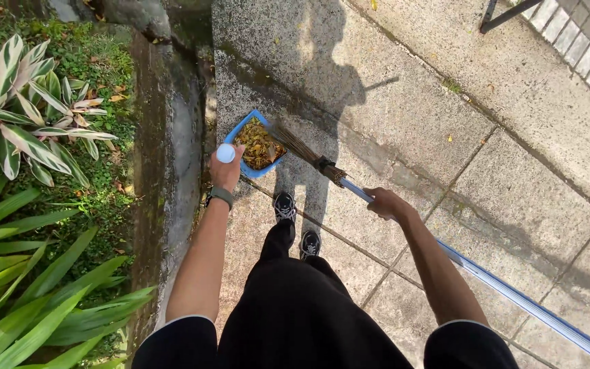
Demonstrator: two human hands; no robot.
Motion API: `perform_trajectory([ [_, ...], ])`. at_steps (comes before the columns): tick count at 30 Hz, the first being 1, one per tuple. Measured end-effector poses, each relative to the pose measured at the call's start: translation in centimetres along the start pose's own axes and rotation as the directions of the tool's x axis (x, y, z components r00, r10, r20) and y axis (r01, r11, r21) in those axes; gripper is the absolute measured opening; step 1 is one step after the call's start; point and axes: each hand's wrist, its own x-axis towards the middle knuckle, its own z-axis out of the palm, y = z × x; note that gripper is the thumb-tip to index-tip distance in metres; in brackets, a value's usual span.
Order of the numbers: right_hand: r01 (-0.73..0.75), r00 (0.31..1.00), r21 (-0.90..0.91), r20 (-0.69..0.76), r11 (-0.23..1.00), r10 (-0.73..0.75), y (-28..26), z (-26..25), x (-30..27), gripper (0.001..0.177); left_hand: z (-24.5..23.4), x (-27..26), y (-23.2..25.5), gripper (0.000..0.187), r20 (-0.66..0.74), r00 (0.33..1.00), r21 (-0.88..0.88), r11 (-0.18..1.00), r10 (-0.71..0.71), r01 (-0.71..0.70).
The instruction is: The recorder uses a broom and dustpan to sweep leaves and debris on an outdoor paved walkway.
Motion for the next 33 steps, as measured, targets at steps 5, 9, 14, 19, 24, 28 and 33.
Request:
perform_trajectory([
  [5,-0.082,0.995,0.145,0.062,0.986,0.073,2.1,-6.6,-6.6,0.061,0.2,0.7,1.3,0.036,-0.074,0.997,0.106,0.994,-0.014,0.022],
  [9,-0.079,0.996,0.213,-0.031,0.974,0.087,3.5,-12.1,-7.6,0.064,-0.1,0.0,2.2,0.039,-0.077,0.989,-0.074,0.99,-0.128,0.123],
  [14,-0.069,0.972,0.084,-0.22,0.994,0.086,4.6,-17.9,-1.8,0.063,0.7,0.6,2.1,0.036,-0.172,0.982,-0.013,0.997,-0.077,0.076],
  [19,-0.217,0.892,-0.015,-0.409,0.976,0.192,2.8,-19.4,6.9,0.04,2.1,2.9,3.1,0.032,-0.182,0.983,-0.033,0.999,-0.023,0.018],
  [24,-0.223,0.94,-0.217,-0.305,0.95,0.151,0.2,-14.6,12.7,0.047,3.9,4.1,3.4,0.03,-0.1,0.995,0.015,1.0,0.001,0.001],
  [28,-0.131,0.986,-0.217,-0.129,0.967,0.104,0.3,-11.6,9.0,0.062,4.9,5.7,1.7,0.031,-0.15,0.989,-0.061,0.998,-0.008,-0.002],
  [33,-0.026,0.994,0.035,0.106,0.999,0.022,2.8,-16.6,3.0,0.062,4.7,6.5,0.7,0.025,-0.194,0.969,0.222,0.969,0.154,-0.11],
])
